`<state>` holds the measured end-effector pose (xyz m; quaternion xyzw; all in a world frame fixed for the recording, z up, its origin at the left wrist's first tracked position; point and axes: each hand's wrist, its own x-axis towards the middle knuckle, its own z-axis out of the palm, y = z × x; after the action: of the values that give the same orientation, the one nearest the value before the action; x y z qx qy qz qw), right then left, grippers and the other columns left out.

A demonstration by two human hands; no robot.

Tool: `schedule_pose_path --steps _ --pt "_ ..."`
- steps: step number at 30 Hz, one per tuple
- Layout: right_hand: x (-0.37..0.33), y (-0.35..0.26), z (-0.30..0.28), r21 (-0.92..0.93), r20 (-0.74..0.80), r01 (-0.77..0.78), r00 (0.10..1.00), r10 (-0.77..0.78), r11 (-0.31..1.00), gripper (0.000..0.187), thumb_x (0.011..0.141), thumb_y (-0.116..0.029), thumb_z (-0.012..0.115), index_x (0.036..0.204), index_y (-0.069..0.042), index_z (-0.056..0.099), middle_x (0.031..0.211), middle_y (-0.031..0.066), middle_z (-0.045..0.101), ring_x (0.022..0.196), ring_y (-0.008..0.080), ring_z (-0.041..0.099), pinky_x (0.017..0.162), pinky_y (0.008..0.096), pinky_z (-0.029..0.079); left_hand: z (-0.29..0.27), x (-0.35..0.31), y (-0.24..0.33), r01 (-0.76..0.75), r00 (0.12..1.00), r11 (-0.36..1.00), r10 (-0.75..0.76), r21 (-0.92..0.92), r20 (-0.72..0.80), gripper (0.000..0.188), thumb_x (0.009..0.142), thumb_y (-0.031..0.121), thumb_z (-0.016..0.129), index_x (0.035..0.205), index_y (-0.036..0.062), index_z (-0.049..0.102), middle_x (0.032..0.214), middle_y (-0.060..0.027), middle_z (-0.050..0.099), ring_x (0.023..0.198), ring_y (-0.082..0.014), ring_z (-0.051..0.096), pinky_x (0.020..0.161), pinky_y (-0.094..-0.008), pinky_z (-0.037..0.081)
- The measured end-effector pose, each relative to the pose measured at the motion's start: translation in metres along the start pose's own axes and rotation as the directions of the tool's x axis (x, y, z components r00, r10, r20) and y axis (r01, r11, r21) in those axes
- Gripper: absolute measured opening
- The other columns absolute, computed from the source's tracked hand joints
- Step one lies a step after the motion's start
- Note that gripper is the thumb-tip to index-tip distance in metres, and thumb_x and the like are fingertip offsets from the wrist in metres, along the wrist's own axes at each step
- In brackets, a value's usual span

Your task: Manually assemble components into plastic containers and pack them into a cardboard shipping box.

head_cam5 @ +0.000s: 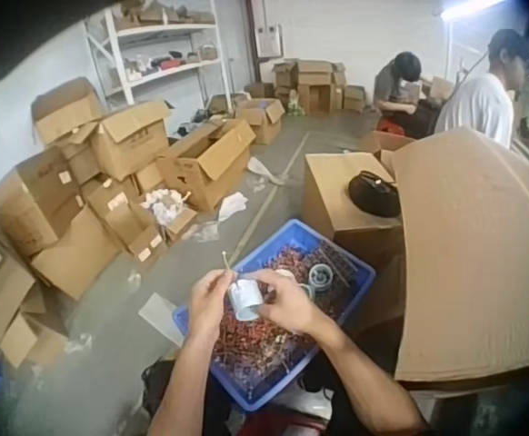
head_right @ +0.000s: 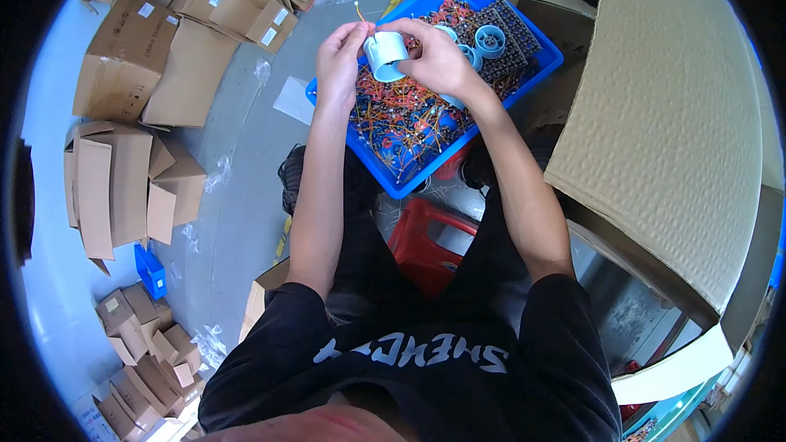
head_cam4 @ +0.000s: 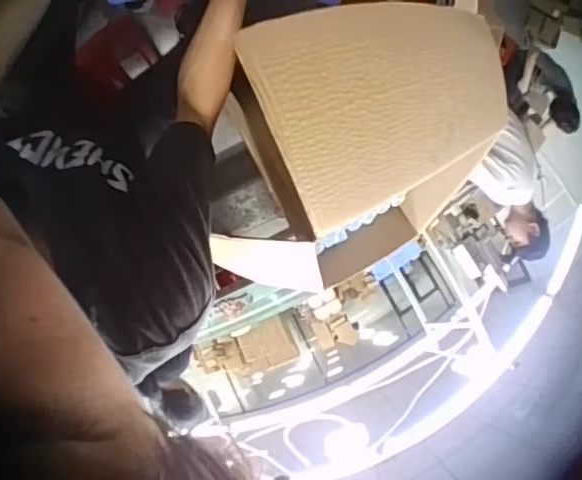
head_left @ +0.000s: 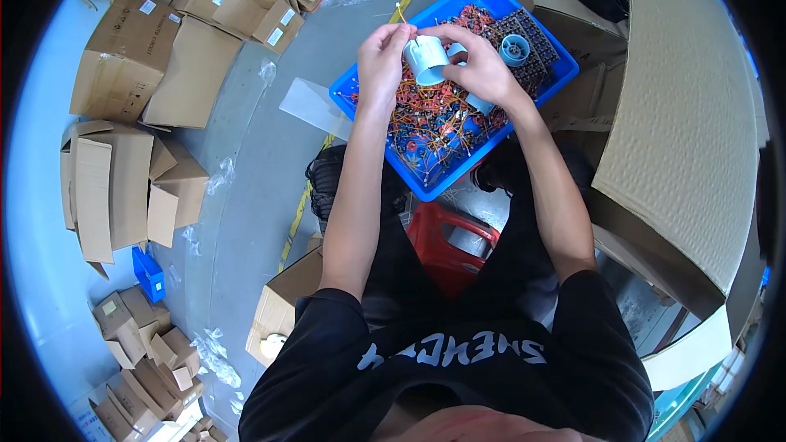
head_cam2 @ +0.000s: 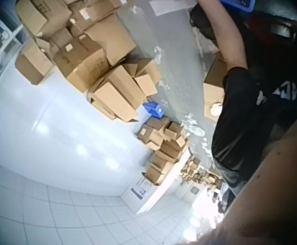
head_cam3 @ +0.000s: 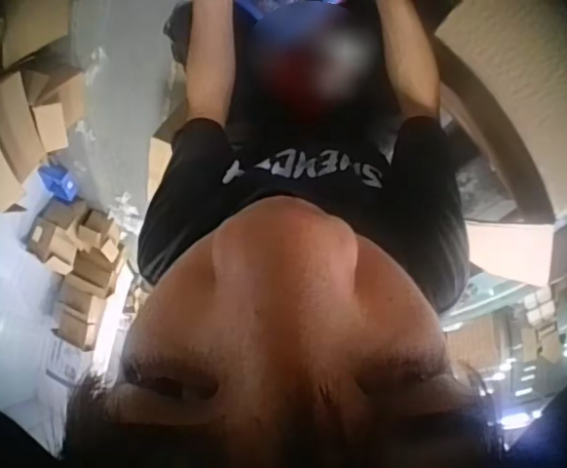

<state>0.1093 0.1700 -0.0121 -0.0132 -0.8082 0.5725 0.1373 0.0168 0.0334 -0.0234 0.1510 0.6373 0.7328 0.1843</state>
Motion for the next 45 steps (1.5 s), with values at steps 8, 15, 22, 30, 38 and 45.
schedule_pose_path --steps 8,15,22,30,38,45 --pt "0.001 0.020 -0.007 -0.062 -0.119 -0.027 0.993 0.020 0.998 0.054 0.064 -0.001 0.071 0.116 -0.006 0.059 0.103 0.0123 0.066 0.093 0.0215 0.064 0.082 0.0325 0.051 0.014 -0.003 0.002 -0.309 0.949 0.908 0.274 0.284 0.159 0.021 0.093 0.014 0.055 0.106 -0.0022 0.061 0.103 -0.0090 0.066 0.090 -0.0129 0.061 0.082 -0.0264 0.048" --pt "0.001 0.038 -0.030 -0.099 -0.267 -0.027 0.964 -0.001 0.995 0.055 0.064 -0.007 0.078 0.114 -0.001 0.058 0.103 0.0144 0.066 0.098 0.0226 0.064 0.085 0.0339 0.051 0.019 -0.006 0.001 -0.446 0.870 0.813 0.297 0.373 0.393 0.025 0.092 0.013 0.057 0.112 0.0001 0.060 0.112 -0.0110 0.065 0.101 -0.0176 0.061 0.087 -0.0300 0.048" --pt "-0.010 0.069 -0.088 -0.141 -0.434 -0.151 0.898 0.076 0.978 0.055 0.070 -0.022 0.079 0.114 0.003 0.058 0.103 0.0167 0.067 0.097 0.0247 0.065 0.085 0.0344 0.049 0.018 -0.011 0.006 -0.327 0.822 0.742 -0.082 0.585 0.563 0.034 0.092 0.020 0.057 0.120 0.0012 0.057 0.115 -0.0144 0.063 0.105 -0.0242 0.062 0.087 -0.0341 0.049" --pt "-0.005 0.108 -0.125 -0.097 -0.684 -0.439 0.681 0.261 0.893 0.056 0.078 -0.046 0.068 0.104 0.004 0.064 0.102 0.0184 0.067 0.095 0.0274 0.065 0.084 0.0354 0.049 0.005 -0.013 -0.014 -0.248 0.727 0.583 -0.416 0.774 0.546 0.043 0.090 0.033 0.057 0.119 0.0023 0.057 0.115 -0.0164 0.063 0.104 -0.0292 0.061 0.088 -0.0378 0.048" --pt "-0.009 0.133 -0.098 -0.155 -0.774 -0.728 0.509 0.376 0.668 0.054 0.081 -0.047 0.061 0.102 0.002 0.065 0.103 0.0224 0.065 0.099 0.0348 0.062 0.086 0.0424 0.048 -0.018 -0.009 -0.023 -0.249 0.739 0.539 -0.431 0.805 0.517 0.043 0.092 0.033 0.056 0.121 0.0016 0.056 0.116 -0.0154 0.063 0.106 -0.0257 0.061 0.090 -0.0353 0.046" --pt "-0.056 0.037 -0.049 -0.362 -0.867 -0.391 0.474 -0.151 0.846 0.025 0.083 -0.024 0.063 0.085 0.001 0.061 0.084 0.0186 0.062 0.079 0.0301 0.061 0.071 0.0424 0.048 -0.025 0.013 -0.074 -0.439 0.711 0.514 -0.303 0.737 0.635 0.042 0.093 0.034 0.053 0.119 0.0009 0.058 0.116 -0.0171 0.062 0.105 -0.0260 0.060 0.089 -0.0363 0.046"
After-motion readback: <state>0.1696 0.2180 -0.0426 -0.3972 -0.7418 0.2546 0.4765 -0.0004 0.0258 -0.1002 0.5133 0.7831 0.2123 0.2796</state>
